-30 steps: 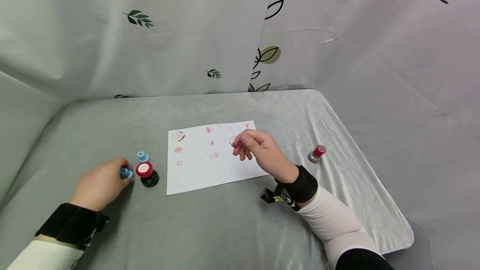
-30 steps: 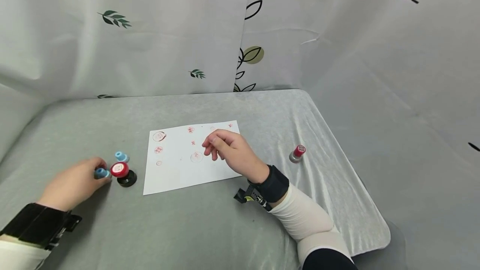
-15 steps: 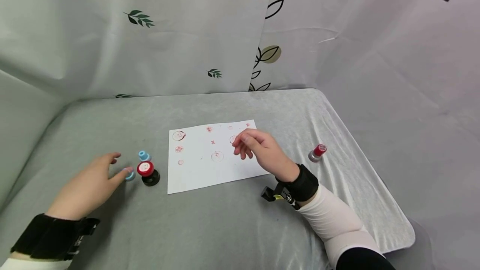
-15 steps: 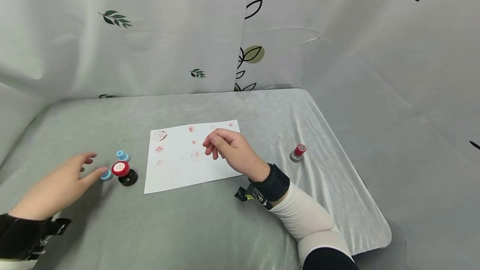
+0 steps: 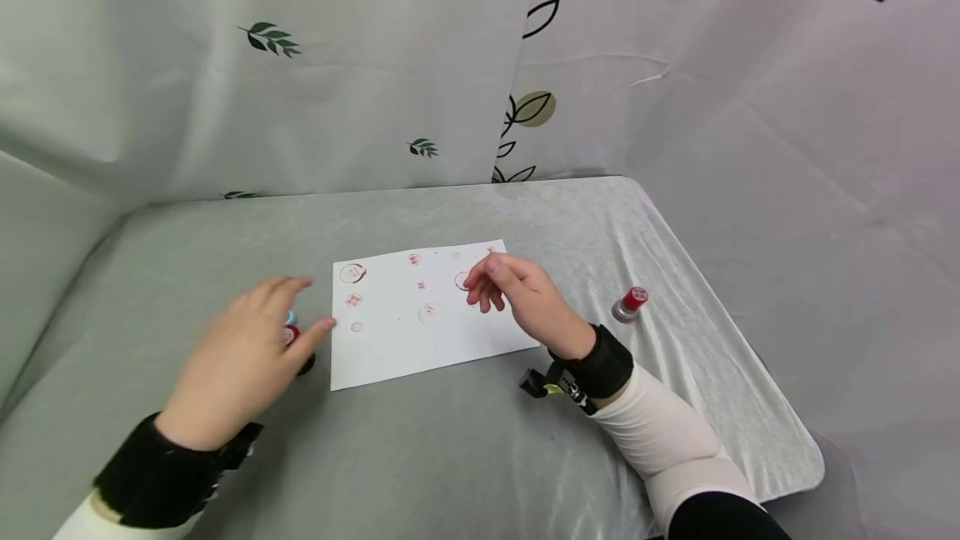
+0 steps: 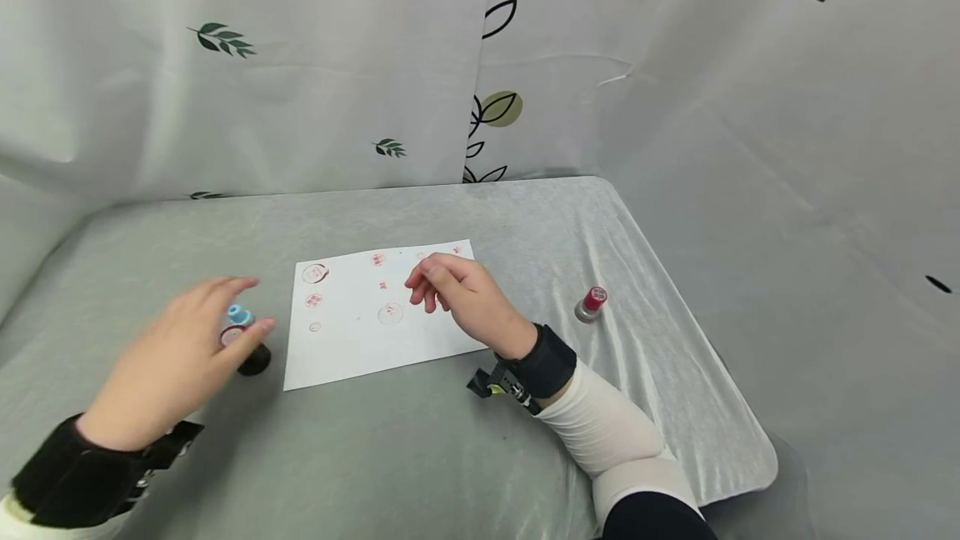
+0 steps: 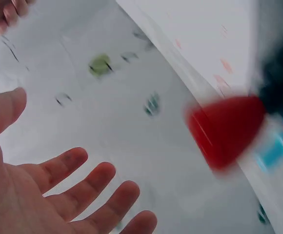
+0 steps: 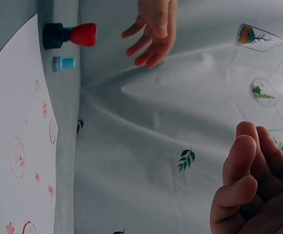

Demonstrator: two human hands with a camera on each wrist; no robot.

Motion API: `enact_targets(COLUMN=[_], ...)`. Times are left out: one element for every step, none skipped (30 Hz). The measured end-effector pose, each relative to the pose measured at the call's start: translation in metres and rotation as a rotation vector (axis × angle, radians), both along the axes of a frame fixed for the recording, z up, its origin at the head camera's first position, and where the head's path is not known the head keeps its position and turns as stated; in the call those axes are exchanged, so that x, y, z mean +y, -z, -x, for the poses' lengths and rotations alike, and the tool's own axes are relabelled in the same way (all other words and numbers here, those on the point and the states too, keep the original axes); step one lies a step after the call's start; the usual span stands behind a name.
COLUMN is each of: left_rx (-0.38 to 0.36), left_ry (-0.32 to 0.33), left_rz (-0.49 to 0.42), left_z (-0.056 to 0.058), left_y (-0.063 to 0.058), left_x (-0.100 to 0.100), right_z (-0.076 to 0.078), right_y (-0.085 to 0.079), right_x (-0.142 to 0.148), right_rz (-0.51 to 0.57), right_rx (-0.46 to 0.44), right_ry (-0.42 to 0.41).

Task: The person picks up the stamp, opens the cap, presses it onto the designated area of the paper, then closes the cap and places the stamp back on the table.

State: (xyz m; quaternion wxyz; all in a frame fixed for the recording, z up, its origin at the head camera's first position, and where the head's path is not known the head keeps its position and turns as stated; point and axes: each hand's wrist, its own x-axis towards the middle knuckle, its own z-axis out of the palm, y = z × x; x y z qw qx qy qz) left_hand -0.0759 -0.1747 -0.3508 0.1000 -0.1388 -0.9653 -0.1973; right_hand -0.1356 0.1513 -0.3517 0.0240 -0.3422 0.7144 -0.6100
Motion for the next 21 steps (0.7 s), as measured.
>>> enact_targets(left_rx=[0.011,0.019,0.025,0.027,0.026,0.023,0.022,0.024,0.027,0.030,0.032,0.033,0.035,0.035,0.033,0.028,0.023,0.023,0.024,0.025,0.026], left_ry=[0.022,0.041,0.058,0.073,0.089,0.103,0.119,0.134,0.147,0.161,0.171,0.177,0.179,0.177,0.174,0.169,0.165,0.162,0.163,0.162,0.161], left_rz=[0.010,0.019,0.030,0.038,0.044,0.052,0.059,0.063,0.066,0.064,0.064,0.065,0.065,0.064,0.066,0.068,0.070,0.071,0.069,0.068,0.067], left_z=[0.001,0.002,0.004,0.005,0.007,0.008,0.010,0.012,0.013,0.014,0.015,0.016,0.016,0.015,0.015,0.015,0.015,0.015,0.015,0.015,0.014], left_y=[0.001,0.002,0.004,0.005,0.006,0.008,0.009,0.011,0.012,0.014,0.016,0.018,0.019,0.021,0.022,0.023,0.023,0.024,0.024,0.024,0.024], left_x=[0.008,0.016,0.023,0.030,0.036,0.041,0.046,0.050,0.054,0.057,0.059,0.061,0.062,0.063,0.063,0.064,0.064,0.064,0.064,0.064,0.064], right_z=[0.001,0.002,0.002,0.003,0.004,0.004,0.005,0.006,0.006,0.007,0.007,0.007,0.007,0.008,0.008,0.008,0.008,0.008,0.008,0.008,0.007], right_y=[0.001,0.001,0.002,0.002,0.003,0.003,0.004,0.004,0.005,0.005,0.006,0.006,0.006,0.006,0.006,0.006,0.006,0.006,0.006,0.006,0.006], right_x=[0.000,0.000,0.000,0.001,0.001,0.001,0.001,0.000,0.000,0.000,0.000,0.000,0.000,0.000,-0.001,-0.001,-0.001,-0.001,-0.001,-0.001,-0.002], right_rz=[-0.005,-0.011,-0.018,-0.028,-0.035,-0.039,-0.044,-0.048,-0.050,-0.051,-0.051,-0.053,-0.055,-0.057,-0.057,-0.061,-0.069,-0.082,-0.108,-0.150,-0.208], right_rx=[0.003,0.006,0.009,0.011,0.014,0.014,0.014,0.015,0.015,0.016,0.015,0.015,0.015,0.017,0.018,0.019,0.019,0.021,0.030,0.042,0.059], right_ry=[0.006,0.013,0.021,0.031,0.037,0.041,0.045,0.048,0.050,0.048,0.048,0.048,0.047,0.045,0.044,0.044,0.047,0.048,0.050,0.055,0.056])
